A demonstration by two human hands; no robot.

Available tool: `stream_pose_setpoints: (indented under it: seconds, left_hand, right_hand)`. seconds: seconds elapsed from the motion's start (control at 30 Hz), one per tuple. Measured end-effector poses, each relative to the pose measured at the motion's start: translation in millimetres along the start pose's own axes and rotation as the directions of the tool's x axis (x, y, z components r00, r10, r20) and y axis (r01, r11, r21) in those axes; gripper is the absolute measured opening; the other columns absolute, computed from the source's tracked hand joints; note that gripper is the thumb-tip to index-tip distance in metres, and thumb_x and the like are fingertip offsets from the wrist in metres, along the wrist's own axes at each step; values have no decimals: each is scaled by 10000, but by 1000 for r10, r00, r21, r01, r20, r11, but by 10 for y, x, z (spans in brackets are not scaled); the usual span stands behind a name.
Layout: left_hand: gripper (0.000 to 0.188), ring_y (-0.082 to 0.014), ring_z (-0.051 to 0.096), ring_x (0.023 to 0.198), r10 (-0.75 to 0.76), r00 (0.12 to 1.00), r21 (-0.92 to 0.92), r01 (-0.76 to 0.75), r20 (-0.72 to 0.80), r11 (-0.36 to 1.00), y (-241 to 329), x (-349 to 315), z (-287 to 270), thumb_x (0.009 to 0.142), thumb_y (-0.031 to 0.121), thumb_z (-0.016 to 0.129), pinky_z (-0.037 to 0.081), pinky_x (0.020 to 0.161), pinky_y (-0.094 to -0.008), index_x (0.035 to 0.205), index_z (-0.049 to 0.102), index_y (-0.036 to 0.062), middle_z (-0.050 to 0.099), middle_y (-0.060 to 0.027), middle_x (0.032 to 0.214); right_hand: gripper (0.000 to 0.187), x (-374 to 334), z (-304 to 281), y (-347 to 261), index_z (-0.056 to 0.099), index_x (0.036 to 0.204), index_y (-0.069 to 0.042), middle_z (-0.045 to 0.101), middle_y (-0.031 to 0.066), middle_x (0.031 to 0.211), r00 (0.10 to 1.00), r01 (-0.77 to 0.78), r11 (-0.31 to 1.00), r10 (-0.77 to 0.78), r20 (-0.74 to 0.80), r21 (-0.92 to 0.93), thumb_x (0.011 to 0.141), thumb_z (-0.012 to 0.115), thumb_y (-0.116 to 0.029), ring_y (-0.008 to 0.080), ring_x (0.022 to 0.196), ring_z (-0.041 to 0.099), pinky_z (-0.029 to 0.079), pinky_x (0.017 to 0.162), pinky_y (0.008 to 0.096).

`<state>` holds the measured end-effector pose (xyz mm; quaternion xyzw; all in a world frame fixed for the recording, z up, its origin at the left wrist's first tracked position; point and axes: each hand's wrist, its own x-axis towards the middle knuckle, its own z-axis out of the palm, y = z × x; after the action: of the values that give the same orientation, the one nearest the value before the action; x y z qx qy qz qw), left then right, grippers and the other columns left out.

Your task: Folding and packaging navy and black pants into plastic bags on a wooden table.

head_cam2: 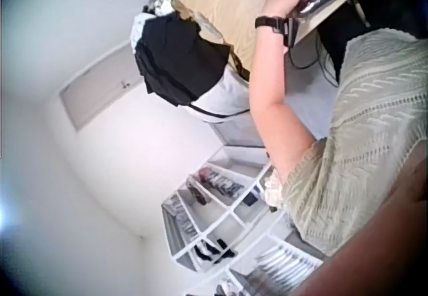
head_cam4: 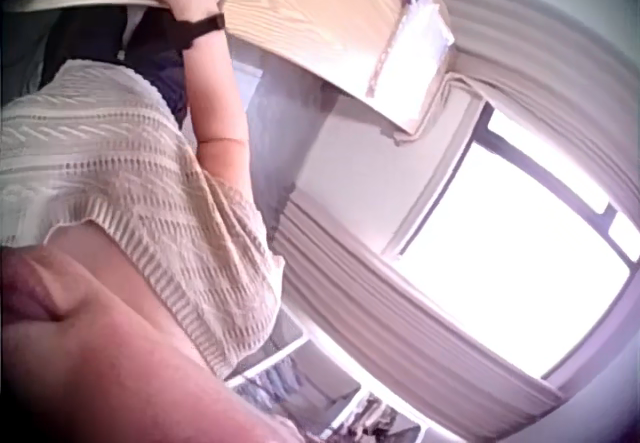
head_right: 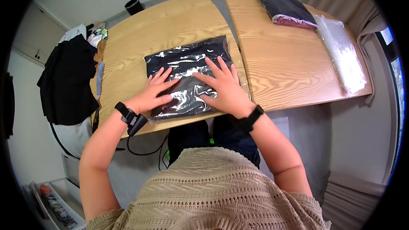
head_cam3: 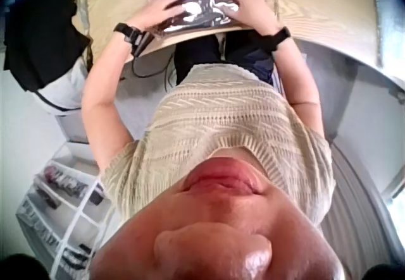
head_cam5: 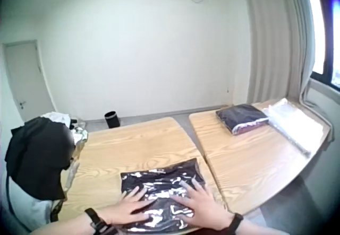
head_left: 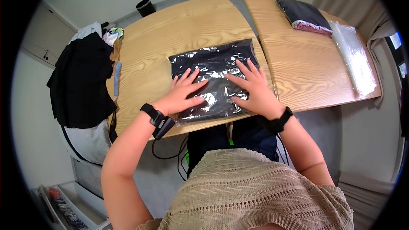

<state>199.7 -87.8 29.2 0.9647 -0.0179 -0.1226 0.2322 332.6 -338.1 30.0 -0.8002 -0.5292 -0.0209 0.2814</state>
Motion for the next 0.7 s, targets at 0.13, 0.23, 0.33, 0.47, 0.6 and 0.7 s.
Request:
stream_pose_setpoints:
  seconds: [0.13,0.23,0.33,0.47,0.6,0.7]
  left_hand:
    - [341,-316,328,1354,122,890,-130,-197,-440,972,108,-310,-211,836,169,647,275,1096,-436,1170,645,100,517,-113,1346]
    - [188,-272,571,1057,81,882,-109,-148,-464,983,331,-625,-63,814,143,656,445,927,-380,974,692,52,665,-103,1032]
    - [334,-278,546,1097,63,917,24,-58,-394,998,349,-816,147,789,219,700,441,937,-376,1073,652,51,618,-93,1160]
    - [511,-290,504,1159,8,928,50,11,-373,999,395,-825,252,759,181,728,417,983,-388,1220,559,40,526,-119,1294]
    - [539,-295,483,1184,38,911,118,12,-411,993,358,-765,375,780,131,690,416,989,-389,1272,490,38,486,-118,1334]
    - [458,-298,515,1149,58,891,118,-5,-450,993,194,-746,452,804,99,651,438,963,-385,1233,505,35,543,-121,1263]
  right_hand:
    - [367,-351,-261,-89,647,1116,-185,563,39,1257,994,109,993,-110,14,51,753,699,-163,277,1271,423,252,1074,550]
    - [307,-562,-232,-87,657,1081,-153,594,26,1207,999,36,999,-36,-11,13,775,683,-141,253,1231,465,272,1071,530]
    - [299,-594,-173,-2,653,1082,-110,582,41,1237,1000,-13,1000,13,-14,8,785,673,-117,272,1247,452,305,1063,495]
    - [355,-592,-147,56,635,1123,-80,567,73,1271,999,-20,977,29,-42,212,770,673,-74,300,1250,449,351,1051,421]
    - [388,-601,-148,56,632,1135,-68,565,86,1278,996,-60,959,75,-45,277,751,683,-54,313,1268,433,364,1051,400]
    - [481,-601,-161,88,596,1198,-75,513,104,1340,999,-49,944,54,-6,325,731,713,-64,305,1291,416,352,1063,389]
